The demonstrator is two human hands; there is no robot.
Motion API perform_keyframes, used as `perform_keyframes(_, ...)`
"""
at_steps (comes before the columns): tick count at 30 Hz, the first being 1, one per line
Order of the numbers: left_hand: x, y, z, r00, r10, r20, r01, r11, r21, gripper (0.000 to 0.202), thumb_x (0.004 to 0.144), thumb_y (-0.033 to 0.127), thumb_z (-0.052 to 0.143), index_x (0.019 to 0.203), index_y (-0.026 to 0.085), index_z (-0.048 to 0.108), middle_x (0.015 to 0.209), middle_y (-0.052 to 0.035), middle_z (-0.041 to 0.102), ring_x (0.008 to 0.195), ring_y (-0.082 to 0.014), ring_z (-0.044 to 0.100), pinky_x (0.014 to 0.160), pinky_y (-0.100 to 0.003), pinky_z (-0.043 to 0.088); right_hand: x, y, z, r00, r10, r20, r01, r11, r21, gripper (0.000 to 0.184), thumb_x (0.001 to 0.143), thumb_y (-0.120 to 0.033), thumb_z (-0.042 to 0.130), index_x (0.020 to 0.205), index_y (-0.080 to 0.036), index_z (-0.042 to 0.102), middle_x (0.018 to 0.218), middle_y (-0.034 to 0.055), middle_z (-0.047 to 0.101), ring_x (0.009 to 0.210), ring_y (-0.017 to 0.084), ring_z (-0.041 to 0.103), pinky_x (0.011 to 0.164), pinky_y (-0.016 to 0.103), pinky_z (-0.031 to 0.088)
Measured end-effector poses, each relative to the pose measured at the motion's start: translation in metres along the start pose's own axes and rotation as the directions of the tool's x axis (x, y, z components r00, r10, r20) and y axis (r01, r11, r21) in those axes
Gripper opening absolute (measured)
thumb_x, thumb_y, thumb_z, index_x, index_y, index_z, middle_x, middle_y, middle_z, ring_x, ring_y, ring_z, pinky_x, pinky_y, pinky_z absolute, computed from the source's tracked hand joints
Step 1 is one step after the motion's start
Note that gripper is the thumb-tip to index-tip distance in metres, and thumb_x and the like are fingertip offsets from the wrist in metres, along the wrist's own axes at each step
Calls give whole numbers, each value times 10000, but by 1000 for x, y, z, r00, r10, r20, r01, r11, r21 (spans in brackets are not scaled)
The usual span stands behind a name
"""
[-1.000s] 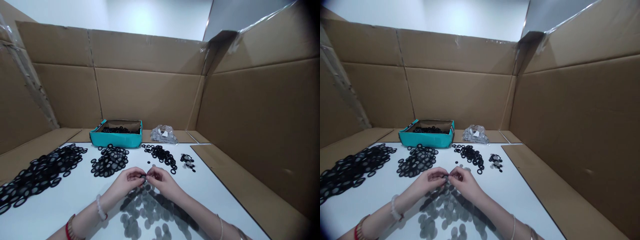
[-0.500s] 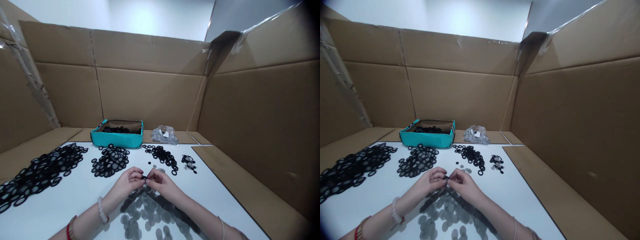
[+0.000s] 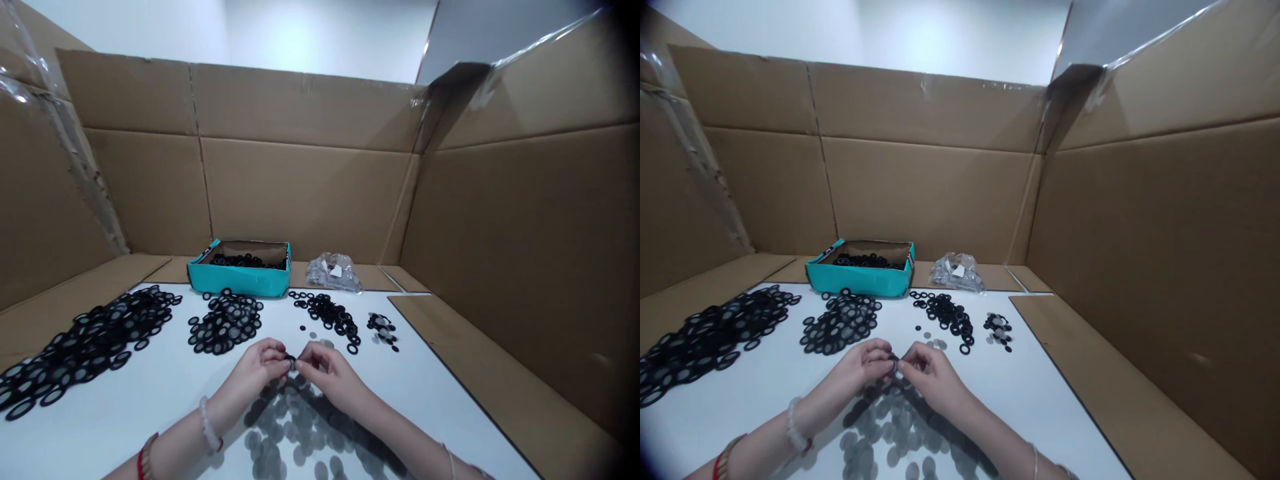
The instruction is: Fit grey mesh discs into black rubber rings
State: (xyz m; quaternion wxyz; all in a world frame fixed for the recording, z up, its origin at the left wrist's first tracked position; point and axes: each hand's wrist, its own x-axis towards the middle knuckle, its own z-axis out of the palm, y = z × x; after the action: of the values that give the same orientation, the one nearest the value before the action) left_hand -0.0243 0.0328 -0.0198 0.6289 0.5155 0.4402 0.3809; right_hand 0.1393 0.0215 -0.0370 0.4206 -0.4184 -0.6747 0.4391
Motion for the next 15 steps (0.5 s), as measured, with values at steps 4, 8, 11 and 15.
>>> perform_keyframes(4, -2, -7, 4, 998, -42, -54, 38, 997, -72, 259, 590, 256, 696, 731, 154, 503, 533, 58, 511, 517, -103, 506, 498, -208, 325, 0, 3, 2, 999, 32, 14, -31, 998, -61, 216, 796, -317, 545, 657, -155, 517, 602, -27, 468, 595, 117, 419, 571, 225, 324)
perform_keyframes(8, -1, -14, 5, 998, -12, -69, 3, 991, -134, 255, 591, 256, 712, 716, 151, 518, 565, 40, 544, 539, -103, 527, 533, -208, 365, 1, 7, 3, 999, 34, 12, -33, 999, -29, 203, 790, -333, 548, 695, -155, 534, 628, -17, 496, 606, 122, 446, 577, 225, 346)
perform_keyframes(11, 2, -17, 5, 997, 46, -65, -54, 989, -139, 262, 612, 283, 713, 735, 154, 521, 607, 25, 557, 572, -116, 551, 575, -223, 402, 2, 3, 0, 999, 22, 39, -21, 1000, -12, 166, 785, -322, 555, 767, -157, 573, 678, -2, 545, 639, 134, 483, 594, 230, 360)
perform_keyframes(15, 3, -17, 2, 987, 156, -34, -156, 988, -16, 280, 652, 313, 680, 834, 169, 523, 758, 2, 565, 587, -121, 557, 609, -257, 438, 3, -5, -5, 999, 32, 23, -30, 994, -104, 146, 785, -293, 553, 762, -160, 608, 687, 6, 584, 659, 147, 501, 605, 238, 353)
